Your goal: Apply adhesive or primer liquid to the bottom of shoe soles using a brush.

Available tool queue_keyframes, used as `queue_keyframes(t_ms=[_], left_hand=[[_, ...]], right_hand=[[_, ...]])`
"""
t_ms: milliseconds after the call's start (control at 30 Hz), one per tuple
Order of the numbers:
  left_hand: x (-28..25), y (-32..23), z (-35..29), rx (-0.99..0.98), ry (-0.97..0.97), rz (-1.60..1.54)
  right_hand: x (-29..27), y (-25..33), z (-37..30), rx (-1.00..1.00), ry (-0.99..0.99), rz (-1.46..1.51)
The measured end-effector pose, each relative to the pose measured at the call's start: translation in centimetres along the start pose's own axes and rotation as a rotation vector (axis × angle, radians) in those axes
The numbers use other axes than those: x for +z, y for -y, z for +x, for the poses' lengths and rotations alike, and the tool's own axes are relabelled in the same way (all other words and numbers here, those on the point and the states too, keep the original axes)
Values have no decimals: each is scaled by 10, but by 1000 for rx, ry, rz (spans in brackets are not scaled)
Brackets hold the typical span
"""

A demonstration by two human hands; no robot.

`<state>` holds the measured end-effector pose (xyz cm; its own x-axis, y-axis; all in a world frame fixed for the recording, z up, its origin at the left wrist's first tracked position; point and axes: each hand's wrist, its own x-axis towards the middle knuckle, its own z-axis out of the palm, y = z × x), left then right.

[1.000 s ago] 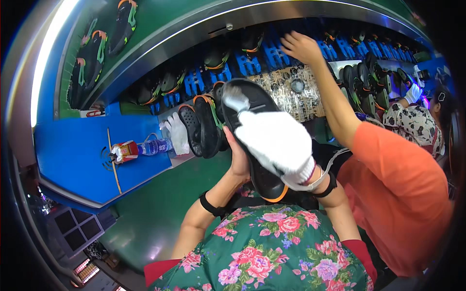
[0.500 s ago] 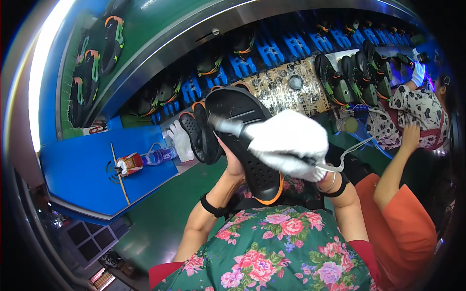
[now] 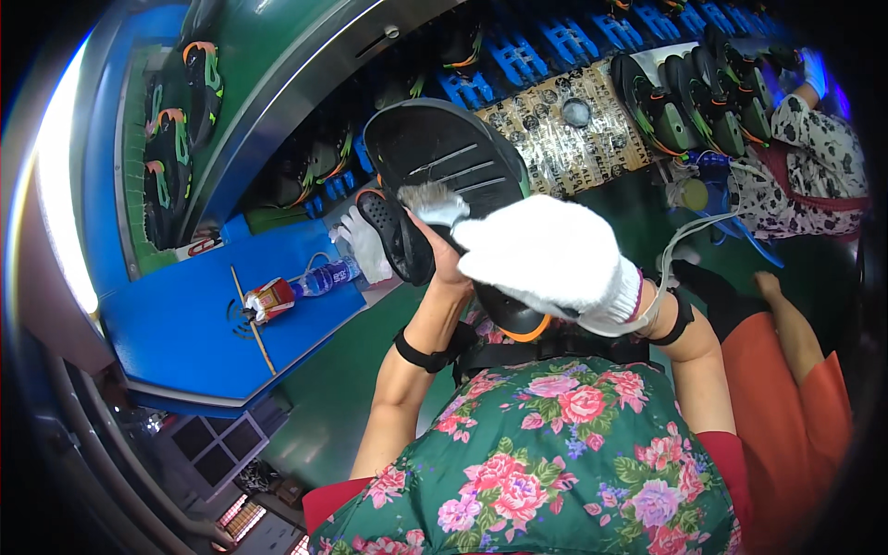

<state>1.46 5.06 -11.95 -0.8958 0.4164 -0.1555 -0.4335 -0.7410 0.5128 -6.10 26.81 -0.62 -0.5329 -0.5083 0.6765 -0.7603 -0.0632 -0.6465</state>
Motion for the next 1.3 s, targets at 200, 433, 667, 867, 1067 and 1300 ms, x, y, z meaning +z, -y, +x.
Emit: queue_keyframes(t_ms=[200,433,667,867,1067,1300], left_hand=[[-6,0,8,256,-69,-152],[27,-19,32,259,-17,-320],[63,-33,62,182,11,-195],[56,-48,75,270,-31,-25],[65,-53,87,343,39,-158],[55,-66,97,381,51,-185]], right_hand=[[-13,-34,-6,-76,-141,134],[-14,-11,-10,86,27,147],[-9,-14,-13,57,-8,35],[-21,-18,-14,223,-68,243],[-25,-15,-11,117,-48,172],[-28,-12,-11,136,-59,213]])
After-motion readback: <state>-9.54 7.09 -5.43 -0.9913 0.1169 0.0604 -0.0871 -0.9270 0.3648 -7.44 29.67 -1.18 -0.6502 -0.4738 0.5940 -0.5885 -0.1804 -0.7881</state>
